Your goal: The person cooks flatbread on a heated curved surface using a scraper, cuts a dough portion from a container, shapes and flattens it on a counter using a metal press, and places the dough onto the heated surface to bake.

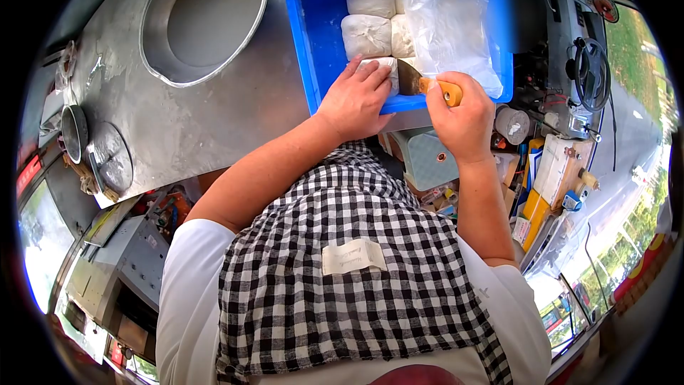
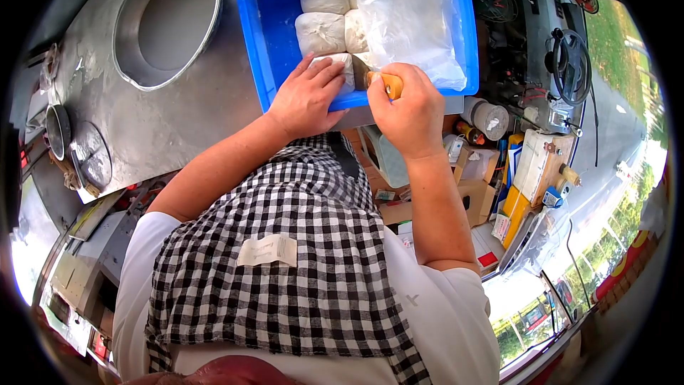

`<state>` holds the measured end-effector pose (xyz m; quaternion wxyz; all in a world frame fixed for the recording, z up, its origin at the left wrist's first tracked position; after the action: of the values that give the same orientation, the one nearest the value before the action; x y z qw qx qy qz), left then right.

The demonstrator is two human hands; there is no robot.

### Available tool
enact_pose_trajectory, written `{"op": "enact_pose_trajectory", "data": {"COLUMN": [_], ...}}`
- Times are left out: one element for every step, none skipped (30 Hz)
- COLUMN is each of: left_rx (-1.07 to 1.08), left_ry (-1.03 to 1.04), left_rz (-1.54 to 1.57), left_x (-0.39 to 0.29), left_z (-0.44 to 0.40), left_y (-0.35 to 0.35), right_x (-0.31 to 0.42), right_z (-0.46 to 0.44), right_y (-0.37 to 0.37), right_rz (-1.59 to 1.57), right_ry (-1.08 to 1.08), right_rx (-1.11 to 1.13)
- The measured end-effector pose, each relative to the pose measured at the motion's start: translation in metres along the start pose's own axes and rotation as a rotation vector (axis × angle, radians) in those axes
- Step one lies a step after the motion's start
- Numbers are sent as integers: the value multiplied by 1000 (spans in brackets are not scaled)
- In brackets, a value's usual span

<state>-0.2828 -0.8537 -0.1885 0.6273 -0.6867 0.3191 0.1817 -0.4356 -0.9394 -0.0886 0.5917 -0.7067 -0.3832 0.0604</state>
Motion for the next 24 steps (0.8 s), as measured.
{"op": "enact_pose_trajectory", "data": {"left_rx": [2, 5, 8, 8, 8, 9, 8, 7, 6, 7, 8, 10, 9, 8, 8, 10, 12, 14, 15, 17, 18, 22, 25, 28], "left_ry": [0, 0, 0, 1, 1, 2, 2, 2, 1, 3, 4, 5, 6, 7, 9, 8, 8, 9, 11, 13, 16, 13, 12, 11], "left_rz": [2, 3, 5, 3, 2, 1, 4, 8, 11, 13, 13, 14, 15, 17, 19, 20, 21, 21, 21, 20, 19, 20, 21, 22], "left_x": [0, 0, 0, 0, 0, 0, 0, 0, 0, 0, 0, 1, 1, 1, 1, 1, 1, 1, 1, 1, 1, 1, 1, 1], "left_z": [0, 0, -1, -1, -1, -1, -1, -1, -1, -1, -1, -1, -1, -1, -1, -1, -1, -1, -1, -1, -1, -1, -1, -1], "left_y": [0, 0, 0, 0, 0, 0, 0, -1, -1, -1, -1, 0, -1, -1, -1, -1, -1, -1, -1, -1, -1, -1, -1, -2], "right_x": [0, 1, 2, 3, 3, 3, 3, 3, 3, 2, 3, 3, 4, 5, 6, 7, 6, 5, 4, 4, 3, 2, 1, -1], "right_z": [0, -1, -1, -1, -1, -1, -1, -1, 0, 0, 0, 1, 2, 3, 3, 4, 5, 5, 4, 3, 1, 0, -3, -6], "right_y": [0, 1, 2, 2, 3, 5, 6, 7, 8, 10, 11, 13, 15, 17, 19, 20, 22, 25, 27, 28, 29, 29, 30, 31], "right_rz": [5, 0, -5, -10, -8, -7, -5, -5, -6, -6, 3, 11, 20, 23, 27, 30, 33, 36, 39, 41, 42, 44, 21, -1], "right_ry": [-7, -9, -11, -12, -10, -8, -6, -5, -4, -3, -13, -23, -33, -29, -26, -23, -27, -32, -37, -21, -6, 10, 8, 7], "right_rx": [-4, -4, -4, -4, -6, -8, -10, -17, -23, -31, -37, -43, -49, -53, -57, -61, -69, -78, -87, -72, -57, -42, -28, -15]}}
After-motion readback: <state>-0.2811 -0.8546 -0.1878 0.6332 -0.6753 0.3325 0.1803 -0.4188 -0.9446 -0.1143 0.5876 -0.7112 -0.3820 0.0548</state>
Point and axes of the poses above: each hand's wrist, its own z-axis away from the middle knuckle, its own y-axis out of the palm, x = y × z, the point moved 4 cm from there along -z, towards the middle knuckle, and after that the axes turned 13 degrees about z, right-handed, at the moved point
